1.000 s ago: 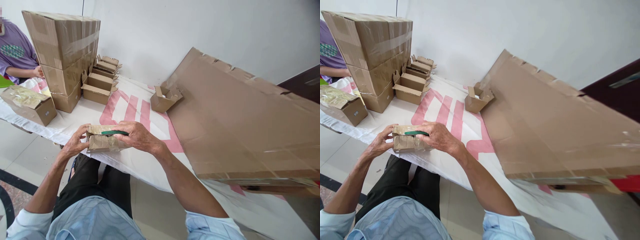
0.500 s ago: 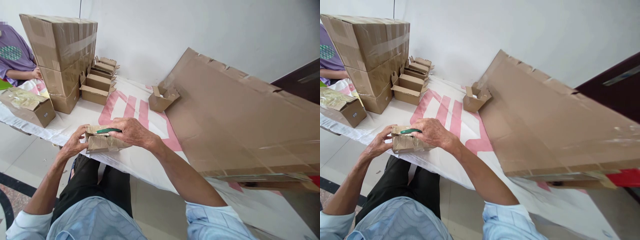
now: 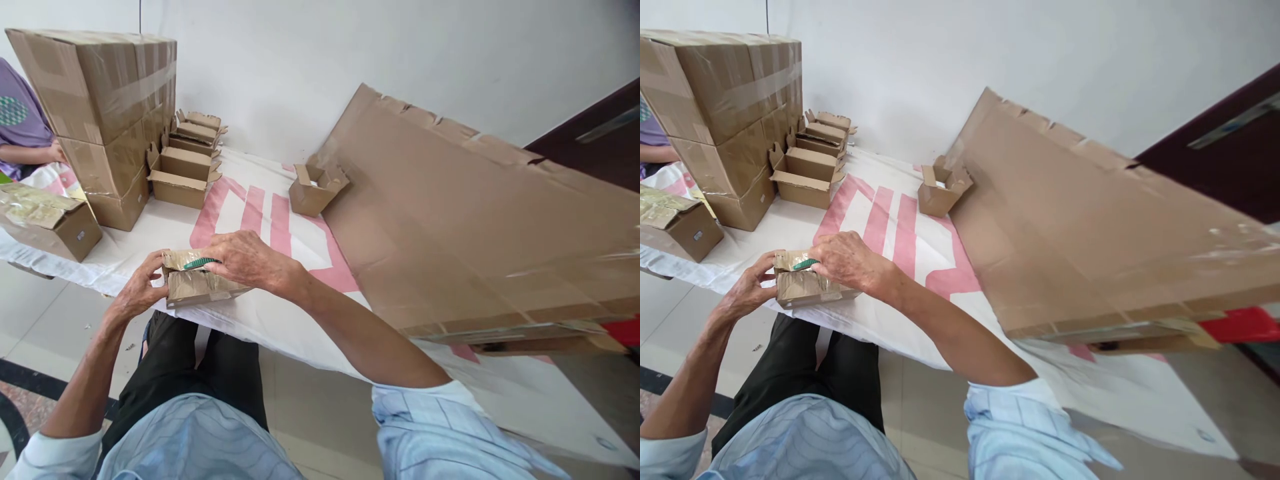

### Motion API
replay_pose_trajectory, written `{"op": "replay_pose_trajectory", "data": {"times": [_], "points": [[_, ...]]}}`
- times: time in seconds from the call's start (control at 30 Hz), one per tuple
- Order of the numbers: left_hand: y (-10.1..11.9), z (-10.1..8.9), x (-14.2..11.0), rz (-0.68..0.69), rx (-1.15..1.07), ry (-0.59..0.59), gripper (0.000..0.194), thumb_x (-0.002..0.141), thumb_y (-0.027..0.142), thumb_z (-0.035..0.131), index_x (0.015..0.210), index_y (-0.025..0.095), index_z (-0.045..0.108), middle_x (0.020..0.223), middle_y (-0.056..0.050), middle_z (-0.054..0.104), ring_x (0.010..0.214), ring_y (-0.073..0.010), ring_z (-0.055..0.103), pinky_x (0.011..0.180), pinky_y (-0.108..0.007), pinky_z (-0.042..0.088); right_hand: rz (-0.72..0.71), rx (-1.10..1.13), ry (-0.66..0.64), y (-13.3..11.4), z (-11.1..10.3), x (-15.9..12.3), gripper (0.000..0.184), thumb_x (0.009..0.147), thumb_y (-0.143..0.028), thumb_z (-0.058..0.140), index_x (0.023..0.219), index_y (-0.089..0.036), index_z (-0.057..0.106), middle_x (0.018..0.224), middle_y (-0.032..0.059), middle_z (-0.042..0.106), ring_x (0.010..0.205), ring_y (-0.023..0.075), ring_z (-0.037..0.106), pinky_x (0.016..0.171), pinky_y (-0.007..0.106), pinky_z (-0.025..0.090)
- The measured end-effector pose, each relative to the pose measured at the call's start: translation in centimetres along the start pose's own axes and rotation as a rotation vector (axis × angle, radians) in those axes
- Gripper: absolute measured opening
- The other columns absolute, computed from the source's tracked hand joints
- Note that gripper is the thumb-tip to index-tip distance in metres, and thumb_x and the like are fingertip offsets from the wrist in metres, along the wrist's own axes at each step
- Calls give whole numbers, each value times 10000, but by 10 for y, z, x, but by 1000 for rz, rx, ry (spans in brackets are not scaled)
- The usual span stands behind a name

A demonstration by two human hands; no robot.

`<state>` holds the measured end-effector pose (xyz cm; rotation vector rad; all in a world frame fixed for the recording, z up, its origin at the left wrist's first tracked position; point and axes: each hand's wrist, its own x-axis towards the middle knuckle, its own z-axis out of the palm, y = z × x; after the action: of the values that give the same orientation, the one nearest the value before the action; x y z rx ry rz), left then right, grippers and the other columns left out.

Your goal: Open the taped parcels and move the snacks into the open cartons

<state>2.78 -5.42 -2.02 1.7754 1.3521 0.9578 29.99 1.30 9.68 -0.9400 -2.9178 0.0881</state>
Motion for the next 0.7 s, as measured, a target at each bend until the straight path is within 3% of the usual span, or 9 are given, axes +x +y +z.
{"op": "replay_pose_trajectory", "data": {"times": [0.13, 0.23, 0.37, 0.53, 0.6, 0.7], "points": [[-1, -4, 3, -12, 25, -5, 507, 851, 397, 780, 1352, 325, 810, 1658, -76, 625, 1482, -355, 654, 1180, -532, 620, -5, -79, -63, 0, 1, 5, 252, 1158, -293, 681, 1314, -234, 871, 1158, 107, 855, 1007, 262, 763, 692, 342, 416], [-4, -9, 6, -51, 67, -6, 554, 825, 433, 789, 1366, 319, 818, 1626, -79, 647, 1436, -360, 677, 1142, -531, 637, -6, -55, -47, 15, 11, 1, 229, 1144, -268, 695, 1286, -270, 875, 1173, 81, 857, 992, 236, 753, 693, 326, 412], [-5, -18, 9, -82, 124, -17, 628, 817, 469, 779, 1430, 334, 808, 1637, -76, 659, 1428, -371, 681, 1099, -516, 661, 42, -34, -15, 51, 24, -21, 181, 1118, -246, 721, 1177, -289, 887, 1060, 56, 844, 877, 202, 721, 651, 312, 355], [3, -23, 13, -86, 159, -46, 604, 839, 470, 767, 1426, 338, 809, 1626, -73, 659, 1412, -359, 691, 1114, -511, 663, 165, -29, 55, 111, 22, -76, 160, 1067, -266, 756, 1068, -310, 910, 943, 44, 821, 786, 203, 666, 625, 317, 318], [4, -22, 15, -54, 162, -61, 591, 853, 465, 760, 1431, 349, 801, 1617, -69, 661, 1395, -352, 700, 1128, -526, 660, 201, 45, 156, 132, 21, -101, 206, 1086, -323, 710, 1106, -317, 915, 921, 41, 815, 796, 213, 667, 654, 321, 380], [1, -20, 18, -19, 181, -65, 573, 870, 462, 749, 1433, 364, 798, 1625, -69, 655, 1408, -357, 698, 1140, -535, 657, 304, 226, 420, 154, 35, -132, 319, 1128, -428, 625, 1221, -284, 895, 1009, 57, 818, 886, 242, 711, 785, 353, 520]]}}
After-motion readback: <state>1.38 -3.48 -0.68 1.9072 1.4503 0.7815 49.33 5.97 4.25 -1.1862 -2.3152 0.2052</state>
